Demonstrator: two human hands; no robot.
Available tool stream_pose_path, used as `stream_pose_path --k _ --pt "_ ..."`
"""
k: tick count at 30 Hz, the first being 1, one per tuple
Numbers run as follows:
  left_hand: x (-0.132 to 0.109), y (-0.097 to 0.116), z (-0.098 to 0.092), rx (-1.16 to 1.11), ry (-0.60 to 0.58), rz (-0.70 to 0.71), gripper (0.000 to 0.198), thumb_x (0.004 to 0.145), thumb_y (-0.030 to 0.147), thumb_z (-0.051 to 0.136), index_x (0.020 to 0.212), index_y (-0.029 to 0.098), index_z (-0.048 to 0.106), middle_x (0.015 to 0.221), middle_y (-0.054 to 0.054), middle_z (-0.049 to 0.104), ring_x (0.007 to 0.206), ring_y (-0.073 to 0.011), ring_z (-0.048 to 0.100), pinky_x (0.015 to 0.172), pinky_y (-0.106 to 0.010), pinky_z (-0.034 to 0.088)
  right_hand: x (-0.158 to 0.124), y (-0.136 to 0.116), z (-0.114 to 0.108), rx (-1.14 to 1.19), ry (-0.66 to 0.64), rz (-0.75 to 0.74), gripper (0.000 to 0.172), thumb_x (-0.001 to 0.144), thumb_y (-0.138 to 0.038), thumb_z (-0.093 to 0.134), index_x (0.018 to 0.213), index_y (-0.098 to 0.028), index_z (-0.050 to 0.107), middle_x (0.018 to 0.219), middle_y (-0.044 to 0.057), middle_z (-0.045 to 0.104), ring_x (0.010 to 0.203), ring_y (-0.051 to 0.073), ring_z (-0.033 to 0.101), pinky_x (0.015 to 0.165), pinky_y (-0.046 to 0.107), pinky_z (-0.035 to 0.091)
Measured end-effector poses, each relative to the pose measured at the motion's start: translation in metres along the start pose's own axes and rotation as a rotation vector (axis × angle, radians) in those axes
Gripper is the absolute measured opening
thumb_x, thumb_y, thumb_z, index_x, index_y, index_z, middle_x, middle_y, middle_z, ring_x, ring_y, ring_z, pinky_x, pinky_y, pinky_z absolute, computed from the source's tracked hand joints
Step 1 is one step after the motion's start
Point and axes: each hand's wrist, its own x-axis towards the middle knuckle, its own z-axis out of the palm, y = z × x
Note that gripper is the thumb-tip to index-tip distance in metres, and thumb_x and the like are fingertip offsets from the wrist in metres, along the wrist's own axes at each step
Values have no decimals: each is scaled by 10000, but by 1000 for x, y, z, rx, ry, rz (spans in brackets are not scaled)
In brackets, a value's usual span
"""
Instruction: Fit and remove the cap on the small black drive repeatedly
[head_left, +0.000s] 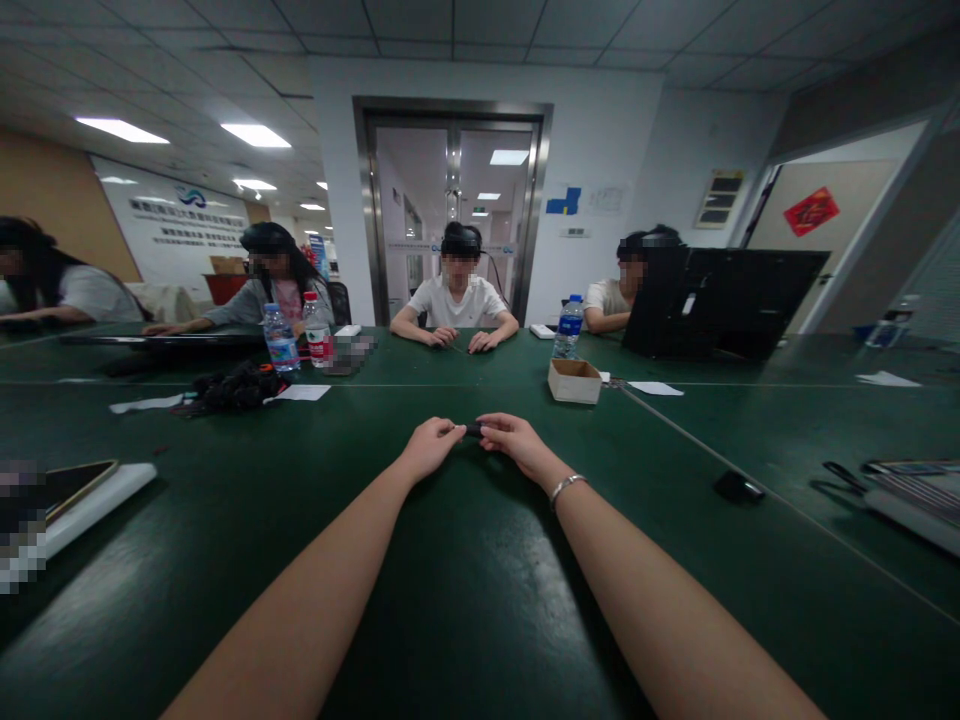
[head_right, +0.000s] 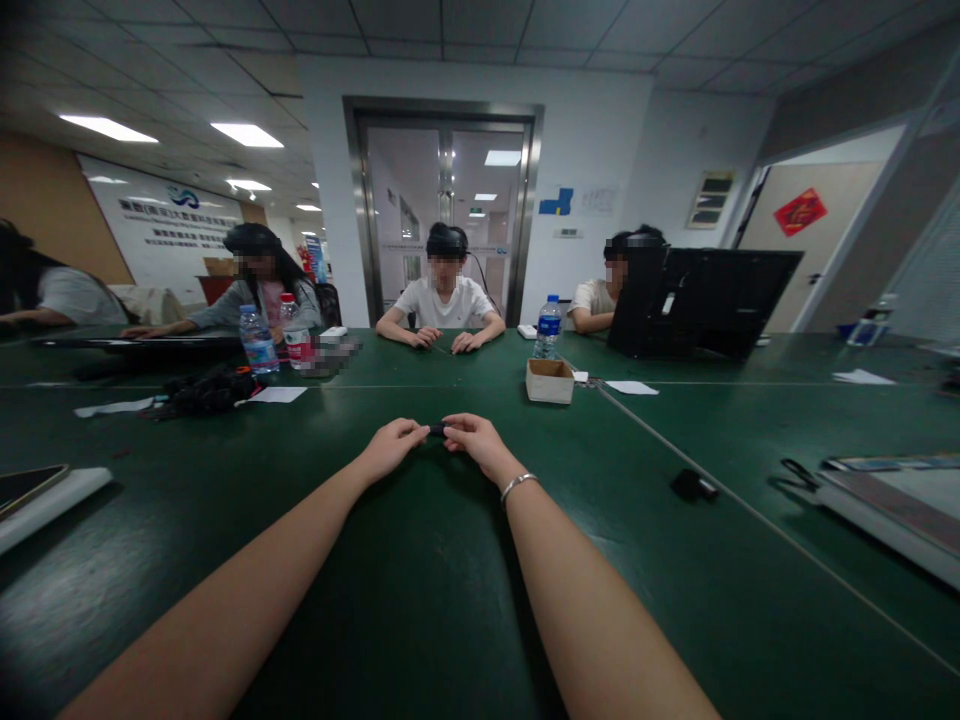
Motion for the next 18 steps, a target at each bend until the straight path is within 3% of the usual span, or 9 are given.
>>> stream_pose_path --k 5,18 --pt "0 -2 1 -72 -2 7 314 781 480 496 802 197 631 744 -13 614 750 -164 562 711 -266 427 0 -1 1 1 8 12 190 714 -78 652 895 -134 656 729 15 643 585 70 595 567 176 501" --pt "0 1 0 -54 -38 -21 369 787 515 448 762 183 609 734 -7 610 715 -156 551 680 -259 414 0 2 -1 17 -12 -5 211 689 -110 695 895 -144 663 737 17 645 596 71 590 582 186 501"
